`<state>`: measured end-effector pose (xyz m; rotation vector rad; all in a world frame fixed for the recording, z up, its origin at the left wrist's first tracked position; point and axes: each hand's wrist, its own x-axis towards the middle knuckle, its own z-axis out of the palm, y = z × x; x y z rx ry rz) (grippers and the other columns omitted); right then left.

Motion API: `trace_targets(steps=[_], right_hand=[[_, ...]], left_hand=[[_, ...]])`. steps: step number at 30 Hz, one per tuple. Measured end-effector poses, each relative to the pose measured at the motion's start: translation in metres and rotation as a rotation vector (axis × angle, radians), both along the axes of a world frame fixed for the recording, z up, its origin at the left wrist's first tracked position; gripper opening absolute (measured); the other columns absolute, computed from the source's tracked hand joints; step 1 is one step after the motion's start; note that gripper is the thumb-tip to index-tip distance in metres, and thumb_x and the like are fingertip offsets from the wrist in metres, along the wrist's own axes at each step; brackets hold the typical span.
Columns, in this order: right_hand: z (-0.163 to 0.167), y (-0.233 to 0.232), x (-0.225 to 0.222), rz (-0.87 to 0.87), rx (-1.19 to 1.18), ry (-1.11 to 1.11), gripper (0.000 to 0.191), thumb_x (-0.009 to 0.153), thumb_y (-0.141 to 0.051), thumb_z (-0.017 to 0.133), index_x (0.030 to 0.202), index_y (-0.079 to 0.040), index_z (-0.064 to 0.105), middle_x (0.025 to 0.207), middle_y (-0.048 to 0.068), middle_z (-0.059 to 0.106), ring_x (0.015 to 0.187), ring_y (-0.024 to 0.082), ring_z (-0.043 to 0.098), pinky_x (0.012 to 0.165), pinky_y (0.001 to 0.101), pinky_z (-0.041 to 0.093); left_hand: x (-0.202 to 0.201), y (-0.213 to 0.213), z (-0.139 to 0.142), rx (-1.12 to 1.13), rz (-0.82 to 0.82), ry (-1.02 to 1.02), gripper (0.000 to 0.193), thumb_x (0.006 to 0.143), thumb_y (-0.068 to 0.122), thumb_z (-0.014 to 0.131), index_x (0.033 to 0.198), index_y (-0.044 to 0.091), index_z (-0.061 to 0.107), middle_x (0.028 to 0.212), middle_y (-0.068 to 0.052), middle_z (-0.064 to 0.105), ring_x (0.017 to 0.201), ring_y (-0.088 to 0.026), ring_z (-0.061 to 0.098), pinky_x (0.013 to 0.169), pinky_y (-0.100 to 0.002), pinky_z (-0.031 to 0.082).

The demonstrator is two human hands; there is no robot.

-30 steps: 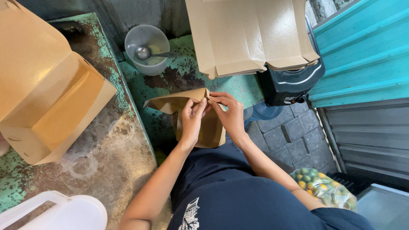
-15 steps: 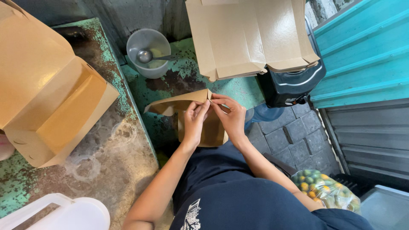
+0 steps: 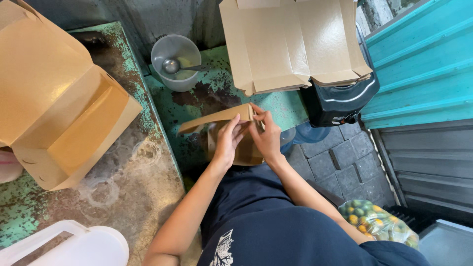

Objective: The person assembles flat cardboard boxes by folding and tucking the flaps into place. They handle multiple boxes one at a time, stacking completed boxes on the left side of the workspace.

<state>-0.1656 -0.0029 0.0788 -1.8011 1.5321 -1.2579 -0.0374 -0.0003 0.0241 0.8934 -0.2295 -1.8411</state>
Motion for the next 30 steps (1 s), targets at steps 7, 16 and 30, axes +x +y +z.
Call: trace_targets(steps=[7, 16, 30], right_hand=[[-0.040, 0.009, -0.022, -0.159, -0.042, -0.252, 0.012, 0.102, 0.003, 0.062, 0.098, 0.002, 0.051, 0.135, 0.022, 0.068, 0.119, 0.027, 0.070, 0.094, 0.0365, 0.062], [-0.025, 0.018, -0.038, -0.010, -0.046, -0.107, 0.044, 0.091, 0.006, 0.065, 0.131, -0.001, 0.046, 0.143, 0.018, 0.058, 0.137, 0.029, 0.057, 0.113, 0.0451, 0.050], [-0.027, 0.010, -0.022, 0.463, 0.248, 0.116, 0.084, 0.095, -0.017, 0.070, 0.160, -0.002, 0.019, 0.155, 0.027, 0.032, 0.145, 0.044, 0.035, 0.121, 0.0482, 0.029]], left_hand=[[0.017, -0.013, -0.011, 0.092, 0.288, 0.207, 0.050, 0.101, 0.038, 0.063, 0.125, -0.005, 0.054, 0.121, -0.023, 0.065, 0.110, -0.031, 0.070, 0.100, -0.045, 0.055], [0.016, -0.010, -0.011, -0.056, 0.485, -0.141, 0.037, 0.097, 0.012, 0.062, 0.130, 0.004, 0.046, 0.112, -0.012, 0.067, 0.102, -0.026, 0.071, 0.091, -0.042, 0.060], [-0.005, 0.001, 0.014, -0.432, 0.169, -0.561, 0.031, 0.111, 0.029, 0.050, 0.117, 0.000, 0.058, 0.099, -0.006, 0.065, 0.088, -0.011, 0.061, 0.078, -0.029, 0.052]])
